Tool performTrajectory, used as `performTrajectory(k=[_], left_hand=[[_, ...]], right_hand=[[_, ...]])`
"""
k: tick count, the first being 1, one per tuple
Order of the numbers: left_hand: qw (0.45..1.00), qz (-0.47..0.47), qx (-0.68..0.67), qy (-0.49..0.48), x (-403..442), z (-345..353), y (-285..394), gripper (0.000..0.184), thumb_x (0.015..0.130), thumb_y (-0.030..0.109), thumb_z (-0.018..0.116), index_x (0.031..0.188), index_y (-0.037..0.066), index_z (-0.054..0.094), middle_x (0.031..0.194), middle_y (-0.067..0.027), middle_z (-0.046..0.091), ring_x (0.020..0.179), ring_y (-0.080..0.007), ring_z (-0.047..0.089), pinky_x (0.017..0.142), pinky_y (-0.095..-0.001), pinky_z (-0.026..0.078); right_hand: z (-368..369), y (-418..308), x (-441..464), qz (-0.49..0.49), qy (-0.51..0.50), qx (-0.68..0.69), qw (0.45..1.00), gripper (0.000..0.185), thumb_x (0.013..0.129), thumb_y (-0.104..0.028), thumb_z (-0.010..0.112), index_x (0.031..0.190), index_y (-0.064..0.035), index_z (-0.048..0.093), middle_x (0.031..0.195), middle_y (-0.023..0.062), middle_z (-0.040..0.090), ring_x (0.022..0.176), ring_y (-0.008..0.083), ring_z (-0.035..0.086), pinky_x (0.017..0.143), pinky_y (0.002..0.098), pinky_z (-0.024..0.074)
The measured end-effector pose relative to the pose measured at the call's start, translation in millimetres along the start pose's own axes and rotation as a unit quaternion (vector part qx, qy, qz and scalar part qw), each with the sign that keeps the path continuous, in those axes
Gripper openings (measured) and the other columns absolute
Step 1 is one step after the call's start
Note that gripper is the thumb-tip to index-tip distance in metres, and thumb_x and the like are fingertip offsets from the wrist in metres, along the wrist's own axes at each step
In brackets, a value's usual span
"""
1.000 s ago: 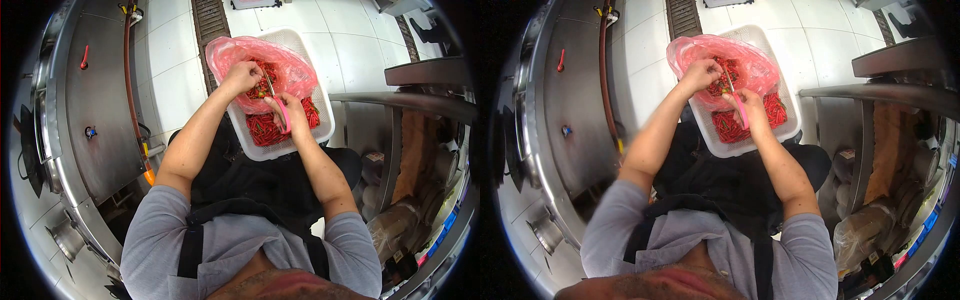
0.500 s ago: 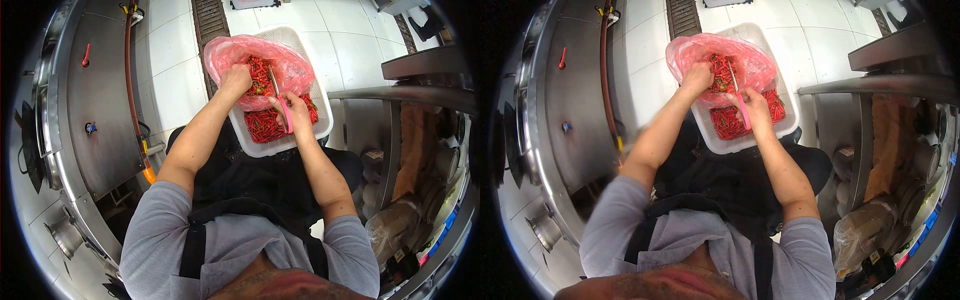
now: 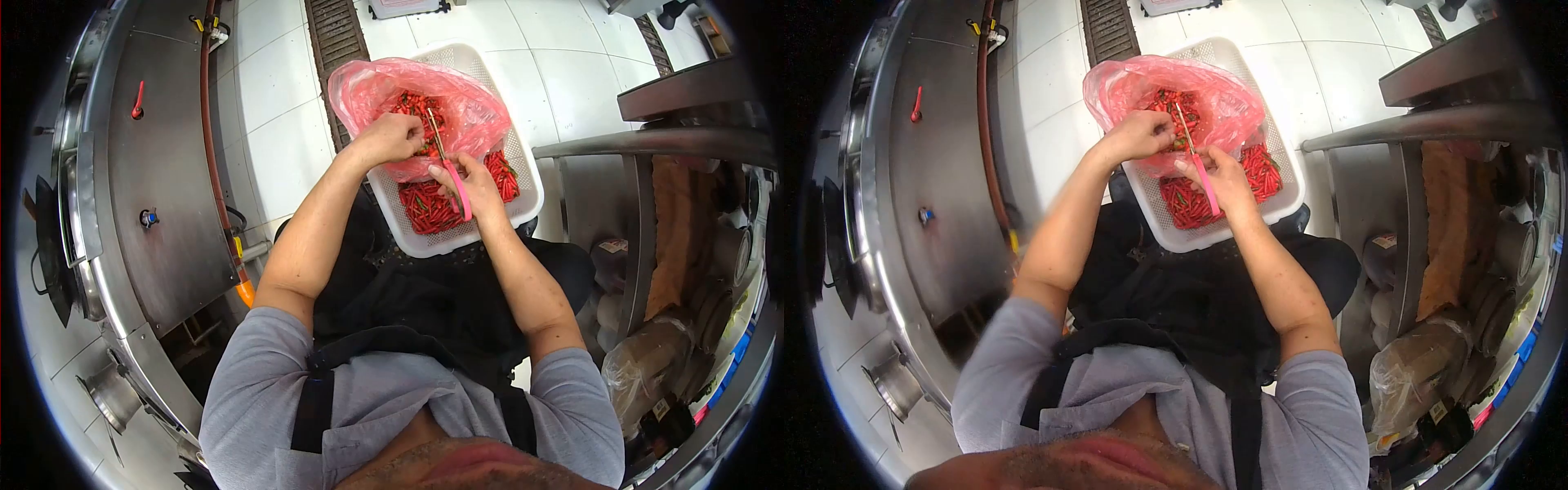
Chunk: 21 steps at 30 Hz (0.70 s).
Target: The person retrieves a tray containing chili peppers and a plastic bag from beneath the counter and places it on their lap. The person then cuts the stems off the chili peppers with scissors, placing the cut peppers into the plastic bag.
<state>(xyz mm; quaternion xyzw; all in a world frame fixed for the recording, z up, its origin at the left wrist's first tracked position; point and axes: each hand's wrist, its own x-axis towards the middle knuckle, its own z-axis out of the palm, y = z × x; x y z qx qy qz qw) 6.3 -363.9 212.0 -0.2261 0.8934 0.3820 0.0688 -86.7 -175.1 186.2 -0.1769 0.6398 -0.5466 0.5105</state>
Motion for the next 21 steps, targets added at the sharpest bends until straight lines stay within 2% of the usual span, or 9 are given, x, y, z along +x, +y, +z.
performTrajectory(k=[1,6,11,21], left_hand=[[0.999,0.001,0.013,-0.034,-2,0,1,0.017,0.080,0.018,0.063,0.088,0.002,0.063,0.081,-0.0155,0.066,0.078,-0.0293,0.064,0.071,-0.0393,0.049],[0.999,-0.016,0.000,-0.046,-5,-2,-2,0.017,0.079,0.018,0.063,0.087,0.002,0.064,0.081,-0.0160,0.066,0.079,-0.0295,0.065,0.071,-0.0395,0.049],[0.999,-0.015,0.043,-0.024,-2,6,-13,0.017,0.080,0.018,0.062,0.085,0.002,0.064,0.081,-0.0168,0.067,0.080,-0.0316,0.065,0.074,-0.0412,0.049],[0.995,-0.040,0.065,0.067,-4,7,-8,0.017,0.079,0.017,0.060,0.083,0.001,0.064,0.078,-0.0169,0.066,0.076,-0.0326,0.065,0.071,-0.0408,0.050]], right_hand=[[0,0,1,-0.008,0.008,-0.022,1.000,0.043,0.081,-0.029,0.077,0.105,0.0017,0.059,0.073,0.0041,0.060,0.057,0.0103,0.059,0.047,0.0235,0.0458],[2,-2,2,0.002,0.003,-0.041,0.999,0.041,0.081,-0.030,0.076,0.100,0.0021,0.059,0.067,0.0034,0.059,0.051,0.0106,0.057,0.044,0.0240,0.0440],[0,-14,-2,0.080,-0.022,-0.118,0.990,0.040,0.082,-0.031,0.075,0.096,0.0032,0.059,0.057,0.0021,0.054,0.043,0.0108,0.054,0.038,0.0254,0.0412],[5,-2,-6,0.035,0.006,-0.064,0.997,0.041,0.081,-0.033,0.076,0.096,0.0014,0.060,0.067,0.0034,0.059,0.049,0.0113,0.057,0.042,0.0261,0.0459]])
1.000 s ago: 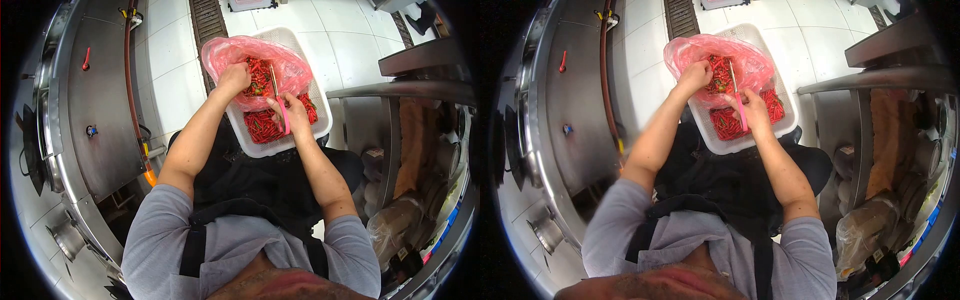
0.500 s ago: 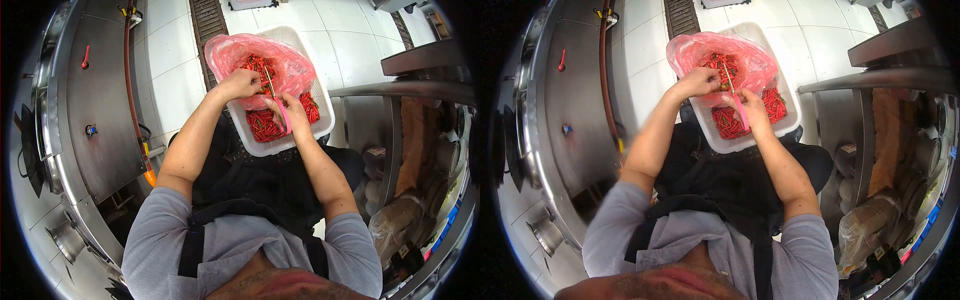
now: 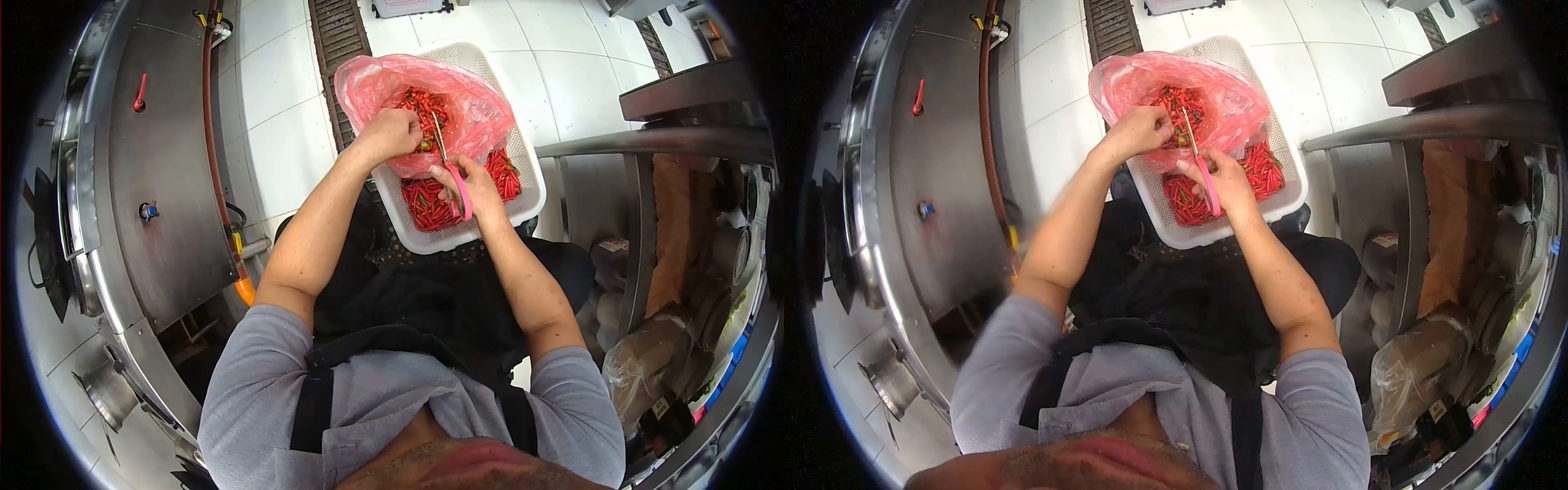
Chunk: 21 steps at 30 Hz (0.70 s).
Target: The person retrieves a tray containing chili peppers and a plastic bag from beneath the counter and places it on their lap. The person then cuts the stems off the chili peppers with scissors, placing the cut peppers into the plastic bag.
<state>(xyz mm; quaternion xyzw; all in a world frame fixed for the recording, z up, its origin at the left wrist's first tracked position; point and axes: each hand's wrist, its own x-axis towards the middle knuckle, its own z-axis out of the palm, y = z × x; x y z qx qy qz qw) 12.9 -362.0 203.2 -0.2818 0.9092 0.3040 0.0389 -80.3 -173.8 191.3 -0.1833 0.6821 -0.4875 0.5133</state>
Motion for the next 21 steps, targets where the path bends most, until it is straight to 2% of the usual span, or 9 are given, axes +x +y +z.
performTrajectory(k=[3,6,8,15,17,21], left_hand=[[0.997,0.041,-0.054,-0.047,-2,3,6,0.017,0.079,0.017,0.061,0.083,0.001,0.064,0.078,-0.0167,0.066,0.075,-0.0324,0.065,0.071,-0.0412,0.050],[0.995,0.065,-0.050,-0.056,-4,8,6,0.016,0.079,0.016,0.062,0.083,0.001,0.064,0.078,-0.0163,0.066,0.075,-0.0325,0.065,0.071,-0.0415,0.050],[0.994,0.053,-0.059,-0.069,-1,9,4,0.015,0.079,0.016,0.061,0.083,0.001,0.064,0.078,-0.0167,0.066,0.076,-0.0328,0.065,0.071,-0.0419,0.050],[1.000,0.020,-0.010,0.004,3,11,-3,0.016,0.079,0.017,0.061,0.081,0.002,0.064,0.077,-0.0186,0.066,0.075,-0.0354,0.065,0.070,-0.0431,0.050],[1.000,0.024,-0.015,0.010,2,9,0,0.017,0.079,0.017,0.060,0.081,0.001,0.064,0.077,-0.0191,0.065,0.075,-0.0364,0.065,0.070,-0.0434,0.050],[0.999,0.033,-0.035,-0.021,0,6,9,0.017,0.079,0.016,0.060,0.082,0.001,0.064,0.078,-0.0196,0.065,0.076,-0.0367,0.065,0.070,-0.0438,0.050]], right_hand=[[-1,5,3,0.003,-0.006,0.003,1.000,0.044,0.079,-0.036,0.078,0.098,0.0011,0.063,0.073,0.0049,0.060,0.055,0.0102,0.059,0.048,0.0251,0.0475],[-3,9,6,-0.026,-0.002,-0.016,1.000,0.039,0.082,-0.032,0.075,0.095,0.0012,0.060,0.064,0.0031,0.058,0.048,0.0109,0.057,0.041,0.0257,0.0448],[-5,3,3,0.006,-0.017,-0.026,1.000,0.038,0.082,-0.032,0.075,0.093,0.0011,0.060,0.062,0.0033,0.057,0.046,0.0107,0.056,0.040,0.0256,0.0433],[-3,1,2,0.038,0.004,-0.065,0.997,0.038,0.082,-0.033,0.075,0.092,0.0003,0.060,0.060,0.0032,0.057,0.045,0.0110,0.056,0.039,0.0256,0.0427],[-2,8,6,0.027,-0.021,-0.024,0.999,0.048,0.078,-0.039,0.078,0.096,0.0026,0.062,0.073,0.0066,0.061,0.048,0.0110,0.057,0.042,0.0250,0.0453],[-1,4,4,0.009,-0.027,-0.039,0.999,0.050,0.077,-0.039,0.078,0.099,0.0032,0.062,0.075,0.0076,0.062,0.050,0.0108,0.057,0.045,0.0243,0.0467]])
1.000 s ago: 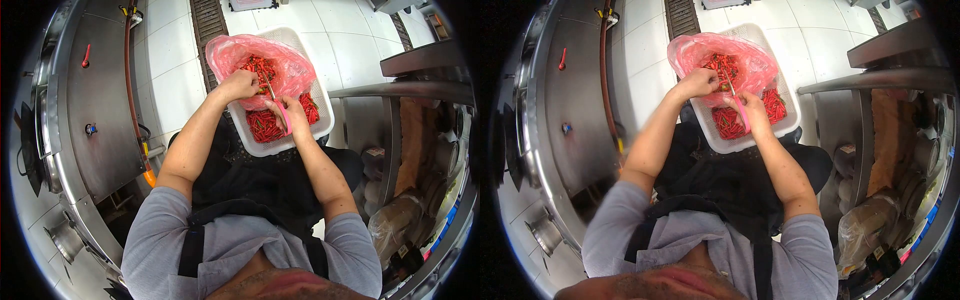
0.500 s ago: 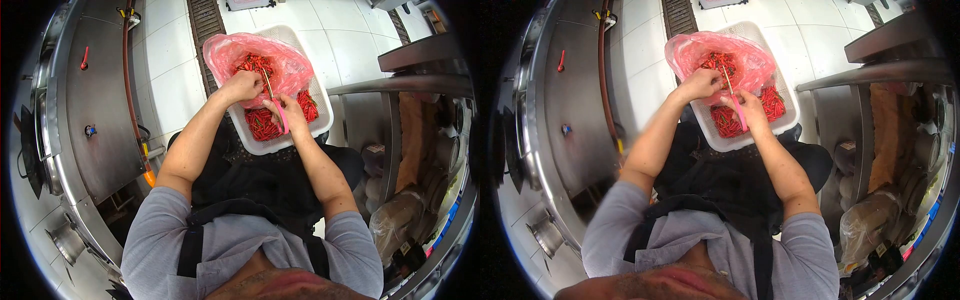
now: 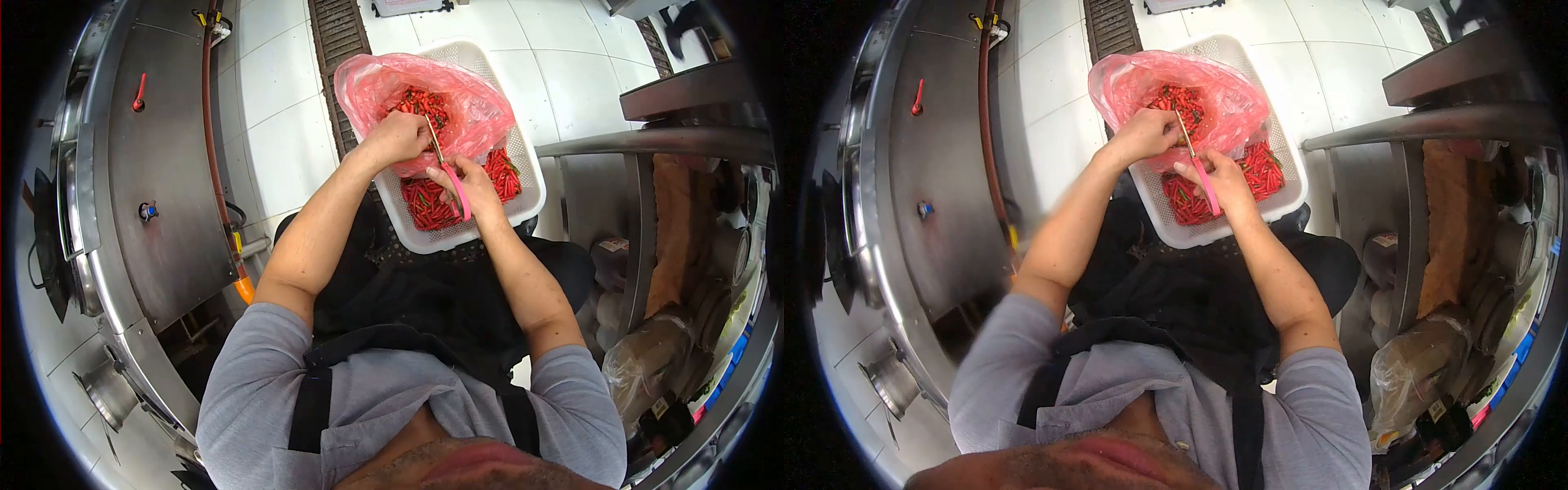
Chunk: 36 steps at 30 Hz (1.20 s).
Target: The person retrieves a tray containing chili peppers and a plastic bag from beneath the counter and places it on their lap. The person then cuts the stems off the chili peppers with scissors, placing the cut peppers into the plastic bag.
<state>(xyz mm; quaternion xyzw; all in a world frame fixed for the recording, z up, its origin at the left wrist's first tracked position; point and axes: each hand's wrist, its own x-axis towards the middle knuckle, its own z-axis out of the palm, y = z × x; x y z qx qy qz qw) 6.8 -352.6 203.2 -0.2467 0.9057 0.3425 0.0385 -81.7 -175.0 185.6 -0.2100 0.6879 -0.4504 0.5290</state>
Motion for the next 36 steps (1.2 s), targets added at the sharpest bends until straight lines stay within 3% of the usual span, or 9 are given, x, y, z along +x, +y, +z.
performTrajectory(k=[2,8,15,17,22,25,27,29,36], left_hand=[[1.000,0.022,0.000,-0.014,2,6,-8,0.017,0.079,0.016,0.060,0.084,0.001,0.064,0.079,-0.0200,0.065,0.076,-0.0370,0.065,0.070,-0.0442,0.050],[0.999,0.019,0.038,0.002,1,5,-5,0.016,0.079,0.014,0.058,0.084,0.000,0.065,0.080,-0.0219,0.065,0.078,-0.0400,0.064,0.073,-0.0467,0.050],[0.988,-0.023,0.133,0.071,-2,8,-16,0.017,0.080,0.013,0.055,0.085,0.002,0.067,0.085,-0.0214,0.067,0.083,-0.0400,0.065,0.077,-0.0485,0.052],[0.980,-0.028,0.092,0.173,-6,0,1,0.018,0.083,0.015,0.054,0.084,0.002,0.067,0.084,-0.0212,0.067,0.081,-0.0394,0.065,0.076,-0.0484,0.052],[0.967,0.080,-0.004,0.244,-16,12,19,0.013,0.081,0.016,0.062,0.086,0.005,0.065,0.081,-0.0167,0.066,0.077,-0.0352,0.065,0.070,-0.0434,0.051],[0.987,0.132,-0.067,0.062,-32,25,35,0.016,0.078,0.014,0.065,0.091,0.004,0.065,0.082,-0.0150,0.066,0.076,-0.0326,0.065,0.070,-0.0405,0.051],[0.980,0.144,0.020,-0.138,-43,53,35,0.022,0.078,0.015,0.062,0.097,0.004,0.064,0.083,-0.0177,0.067,0.078,-0.0350,0.066,0.073,-0.0421,0.052],[0.967,0.060,0.193,-0.157,-55,96,30,0.026,0.080,0.015,0.057,0.101,0.003,0.062,0.086,-0.0215,0.066,0.083,-0.0372,0.066,0.077,-0.0448,0.053],[0.979,-0.013,0.176,-0.099,-63,141,21,0.035,0.086,0.013,0.043,0.119,0.005,0.050,0.103,-0.0256,0.062,0.094,-0.0415,0.063,0.083,-0.0514,0.050]], right_hand=[[2,-1,-1,-0.016,0.040,0.024,0.999,0.036,0.081,-0.031,0.076,0.090,0.0001,0.060,0.059,0.0027,0.056,0.046,0.0113,0.056,0.040,0.0255,0.0424],[-6,-7,1,0.027,0.023,-0.018,0.999,0.035,0.079,-0.029,0.078,0.085,-0.0001,0.060,0.056,0.0021,0.054,0.041,0.0108,0.051,0.036,0.0254,0.0387],[-12,-6,-6,-0.027,0.083,0.037,0.996,0.034,0.081,-0.030,0.076,0.091,-0.0006,0.061,0.058,0.0017,0.056,0.042,0.0108,0.054,0.036,0.0244,0.0396],[-22,-12,-13,-0.043,0.120,0.011,0.992,0.043,0.079,-0.032,0.078,0.098,0.0023,0.062,0.069,0.0038,0.061,0.048,0.0094,0.055,0.045,0.0240,0.0437],[-41,-21,-39,-0.114,0.170,0.027,0.978,0.045,0.079,-0.032,0.078,0.102,0.0033,0.063,0.073,0.0037,0.062,0.054,0.0089,0.057,0.050,0.0226,0.0455],[-46,-18,-58,-0.143,0.198,0.045,0.969,0.041,0.081,-0.031,0.076,0.102,0.0022,0.063,0.071,0.0036,0.061,0.053,0.0087,0.057,0.047,0.0232,0.0415],[-49,-17,-72,-0.130,0.213,0.038,0.968,0.045,0.081,-0.032,0.077,0.104,0.0031,0.063,0.071,0.0041,0.061,0.053,0.0088,0.056,0.046,0.0240,0.0413],[-51,-11,-81,-0.143,0.220,0.032,0.965,0.048,0.080,-0.035,0.077,0.105,0.0036,0.063,0.070,0.0045,0.061,0.053,0.0094,0.057,0.046,0.0244,0.0414],[-57,-2,-104,-0.095,0.206,0.010,0.974,0.046,0.078,-0.036,0.078,0.103,0.0010,0.065,0.072,0.0046,0.063,0.060,0.0115,0.059,0.053,0.0262,0.0459]])
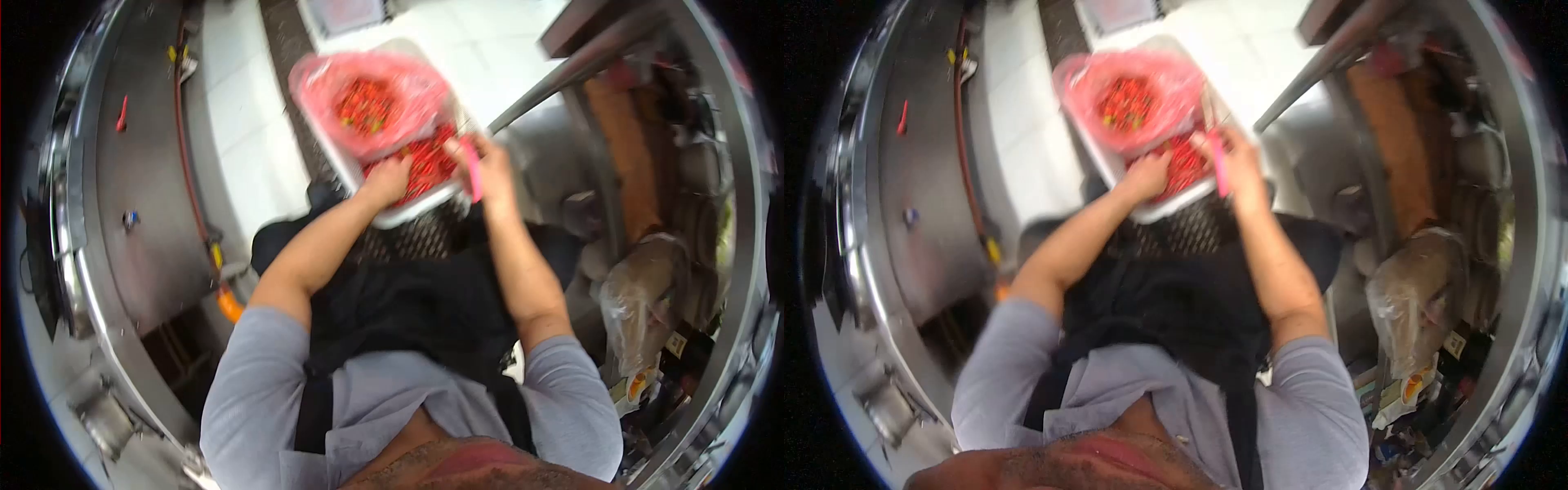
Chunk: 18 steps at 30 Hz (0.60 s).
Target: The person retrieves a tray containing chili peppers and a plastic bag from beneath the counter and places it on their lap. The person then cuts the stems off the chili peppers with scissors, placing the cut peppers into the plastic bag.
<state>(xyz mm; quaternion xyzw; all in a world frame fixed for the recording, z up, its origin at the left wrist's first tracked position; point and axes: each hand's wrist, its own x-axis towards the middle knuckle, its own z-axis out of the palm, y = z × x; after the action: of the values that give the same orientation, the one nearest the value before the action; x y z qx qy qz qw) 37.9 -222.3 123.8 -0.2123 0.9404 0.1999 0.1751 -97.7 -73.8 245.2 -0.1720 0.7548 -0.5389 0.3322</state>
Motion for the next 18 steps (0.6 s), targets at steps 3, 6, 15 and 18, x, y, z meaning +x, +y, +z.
performTrajectory(k=[3,6,15,18], left_hand=[[0.998,0.019,-0.002,0.066,5,17,-5,0.029,0.090,0.011,0.039,0.114,0.002,0.052,0.105,-0.0263,0.062,0.096,-0.0423,0.063,0.084,-0.0512,0.050],[0.998,0.034,0.043,-0.005,25,23,-19,0.030,0.082,0.012,0.053,0.109,-0.001,0.057,0.102,-0.0264,0.065,0.096,-0.0406,0.065,0.087,-0.0482,0.051],[0.997,0.020,0.071,-0.027,15,-16,4,0.021,0.076,0.011,0.060,0.092,-0.001,0.067,0.094,-0.0260,0.067,0.089,-0.0392,0.067,0.082,-0.0459,0.054],[0.997,0.068,0.024,0.008,5,-36,7,0.018,0.075,0.008,0.060,0.090,0.002,0.067,0.088,-0.0222,0.068,0.088,-0.0357,0.068,0.079,-0.0454,0.053]], right_hand=[[5,14,2,-0.049,0.008,0.035,0.998,0.043,0.076,-0.038,0.079,0.098,-0.0035,0.066,0.074,0.0033,0.064,0.059,0.0121,0.057,0.060,0.0284,0.0488],[3,19,9,-0.106,-0.005,-0.046,0.993,0.039,0.079,-0.033,0.078,0.094,0.0012,0.064,0.069,0.0036,0.062,0.056,0.0107,0.057,0.053,0.0257,0.0468],[5,12,7,-0.123,-0.032,-0.081,0.989,0.045,0.080,-0.036,0.076,0.103,0.0010,0.063,0.066,0.0023,0.058,0.056,0.0107,0.057,0.052,0.0269,0.0450],[6,9,3,-0.114,-0.030,-0.087,0.989,0.046,0.080,-0.037,0.076,0.103,0.0008,0.063,0.067,0.0027,0.059,0.057,0.0105,0.057,0.053,0.0268,0.0455]])
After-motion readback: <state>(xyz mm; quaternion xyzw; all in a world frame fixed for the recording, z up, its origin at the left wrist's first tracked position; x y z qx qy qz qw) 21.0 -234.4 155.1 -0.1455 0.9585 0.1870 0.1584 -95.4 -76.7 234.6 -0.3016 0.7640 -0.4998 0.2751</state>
